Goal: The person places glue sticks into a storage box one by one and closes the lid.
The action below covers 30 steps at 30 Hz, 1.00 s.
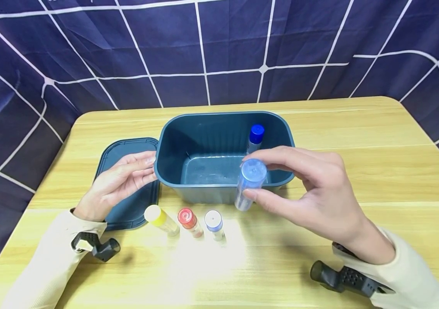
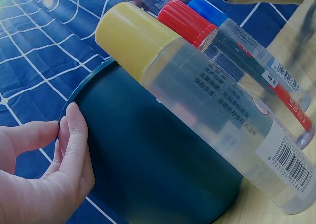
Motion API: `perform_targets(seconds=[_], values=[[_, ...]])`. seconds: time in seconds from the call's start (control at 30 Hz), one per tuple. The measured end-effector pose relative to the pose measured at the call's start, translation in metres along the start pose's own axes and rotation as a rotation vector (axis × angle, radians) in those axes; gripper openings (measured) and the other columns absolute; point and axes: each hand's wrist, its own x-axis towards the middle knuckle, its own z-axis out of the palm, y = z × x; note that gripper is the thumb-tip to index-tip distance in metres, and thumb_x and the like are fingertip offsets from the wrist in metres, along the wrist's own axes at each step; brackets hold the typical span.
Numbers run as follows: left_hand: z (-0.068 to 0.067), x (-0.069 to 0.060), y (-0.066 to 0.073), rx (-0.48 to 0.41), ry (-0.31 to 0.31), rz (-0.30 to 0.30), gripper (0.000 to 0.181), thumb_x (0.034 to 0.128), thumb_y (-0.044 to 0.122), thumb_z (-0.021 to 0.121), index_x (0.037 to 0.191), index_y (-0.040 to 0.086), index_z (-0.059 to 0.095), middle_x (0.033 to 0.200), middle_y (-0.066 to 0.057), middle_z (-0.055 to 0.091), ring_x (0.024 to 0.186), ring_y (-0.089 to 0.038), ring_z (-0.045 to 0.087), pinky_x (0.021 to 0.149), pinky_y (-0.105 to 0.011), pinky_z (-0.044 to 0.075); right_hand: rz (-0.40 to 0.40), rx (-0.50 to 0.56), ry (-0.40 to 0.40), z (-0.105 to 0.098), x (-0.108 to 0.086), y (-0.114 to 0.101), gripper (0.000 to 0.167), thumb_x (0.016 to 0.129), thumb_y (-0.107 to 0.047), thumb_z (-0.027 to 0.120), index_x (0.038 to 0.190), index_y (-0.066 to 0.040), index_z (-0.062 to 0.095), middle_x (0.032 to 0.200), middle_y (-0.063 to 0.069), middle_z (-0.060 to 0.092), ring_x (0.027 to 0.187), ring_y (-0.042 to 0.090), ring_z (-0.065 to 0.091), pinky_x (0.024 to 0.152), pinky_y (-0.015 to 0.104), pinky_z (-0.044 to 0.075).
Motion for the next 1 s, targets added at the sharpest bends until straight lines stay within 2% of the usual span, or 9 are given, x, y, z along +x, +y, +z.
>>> perform_targets(seconds=[0.47, 0.73, 1.0], values=[[0.0, 0.0, 0.0, 0.009, 0.018, -0.004, 0.014, 0.0953, -0.002, 0.056, 0.108, -0.002, 0.063, 0.095, -0.013, 0.068, 0.086, -0.018, 0.068, 0.084, -0.028, 0.056, -0.023, 0.023, 0.023, -0.016, -0.004, 0.009, 0.055, 0.046, 0.026, 0.082, 0.094, 0.032, 0.055, 0.092, 0.042, 0.06, 0.082, 0.045, 0.065, 0.084, 0.046, 0.055], [0.0, -0.001, -0.001, -0.002, -0.002, 0.008, 0.013, 0.0955, -0.002, 0.055, 0.105, -0.002, 0.064, 0.094, -0.013, 0.068, 0.086, -0.019, 0.068, 0.083, -0.029, 0.056, -0.025, 0.044, 0.034, -0.018, 0.0, 0.008, 0.055, 0.045, 0.028, 0.081, 0.093, 0.033, 0.054, 0.09, 0.043, 0.06, 0.083, 0.046, 0.064, 0.084, 0.047, 0.055], [0.0, 0.0, 0.0, -0.008, 0.006, 0.008, 0.013, 0.0951, -0.002, 0.056, 0.106, -0.002, 0.063, 0.096, -0.014, 0.069, 0.088, -0.02, 0.068, 0.084, -0.029, 0.056, -0.015, 0.066, 0.043, -0.022, 0.003, 0.006, 0.058, 0.043, 0.03, 0.08, 0.094, 0.034, 0.053, 0.089, 0.044, 0.059, 0.082, 0.047, 0.064, 0.084, 0.048, 0.055]])
